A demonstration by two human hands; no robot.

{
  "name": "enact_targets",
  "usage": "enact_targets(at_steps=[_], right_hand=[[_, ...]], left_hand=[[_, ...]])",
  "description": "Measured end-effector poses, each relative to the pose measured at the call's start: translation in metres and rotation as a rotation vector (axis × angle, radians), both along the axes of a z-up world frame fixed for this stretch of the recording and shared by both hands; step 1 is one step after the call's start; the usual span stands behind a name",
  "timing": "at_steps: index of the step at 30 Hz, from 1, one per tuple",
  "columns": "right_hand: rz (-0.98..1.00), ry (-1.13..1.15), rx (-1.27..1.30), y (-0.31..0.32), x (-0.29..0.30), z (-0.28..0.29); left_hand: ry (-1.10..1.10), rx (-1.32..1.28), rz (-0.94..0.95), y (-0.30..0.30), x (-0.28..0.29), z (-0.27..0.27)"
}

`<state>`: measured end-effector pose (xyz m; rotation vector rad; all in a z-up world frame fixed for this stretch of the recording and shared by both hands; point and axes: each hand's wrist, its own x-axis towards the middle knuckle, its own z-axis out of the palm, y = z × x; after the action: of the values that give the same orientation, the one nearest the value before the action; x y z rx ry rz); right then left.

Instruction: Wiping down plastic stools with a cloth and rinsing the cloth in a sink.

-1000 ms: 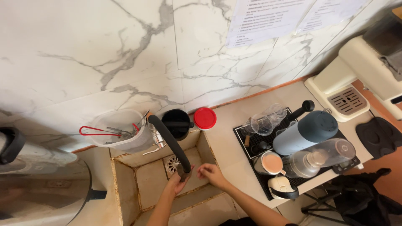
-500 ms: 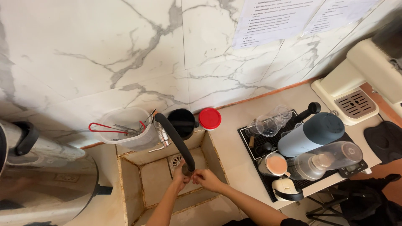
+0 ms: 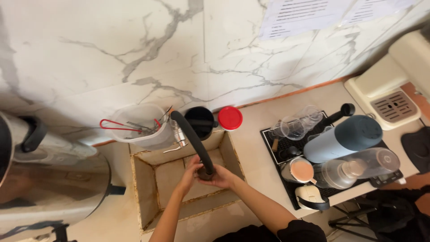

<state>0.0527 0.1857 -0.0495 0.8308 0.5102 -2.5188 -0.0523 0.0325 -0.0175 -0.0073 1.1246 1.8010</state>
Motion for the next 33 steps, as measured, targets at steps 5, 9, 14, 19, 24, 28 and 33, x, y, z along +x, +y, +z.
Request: enact_targets(at_steps=[5, 9, 14, 19, 24, 28, 33], right_hand=[[-0.122, 0.142, -0.195, 0.014, -0.014, -0.107], [-0.053, 0.202, 0.047, 0.005, -0.011, -0.054], [0.091, 0.121, 0.314, -0.003, -0.006, -0.014], [0.174, 0.179, 0.305, 0.007, -0.006, -0.066], [0.117, 0.085, 0.207, 0.006, -0.007, -0.059], [0.085, 0.026, 0.478, 0.009, -0.013, -0.051], [0.263, 0.312, 0.523, 0.001, -0.026, -0.025]], left_hand=[[0.576, -0.089, 0.078, -0.036, -0.046, 0.025], [0.815, -0.255, 0.116, -0.044, -0.045, 0.031], [1.005, -0.344, 0.274, -0.023, -0.039, 0.099], [1.289, -0.942, 0.428, -0.022, -0.014, 0.172], [1.233, -1.256, 0.171, -0.037, -0.037, 0.157], [1.258, -1.342, -0.062, -0.038, -0.048, 0.151], [1.348, -1.398, -0.088, -0.009, -0.037, 0.195]])
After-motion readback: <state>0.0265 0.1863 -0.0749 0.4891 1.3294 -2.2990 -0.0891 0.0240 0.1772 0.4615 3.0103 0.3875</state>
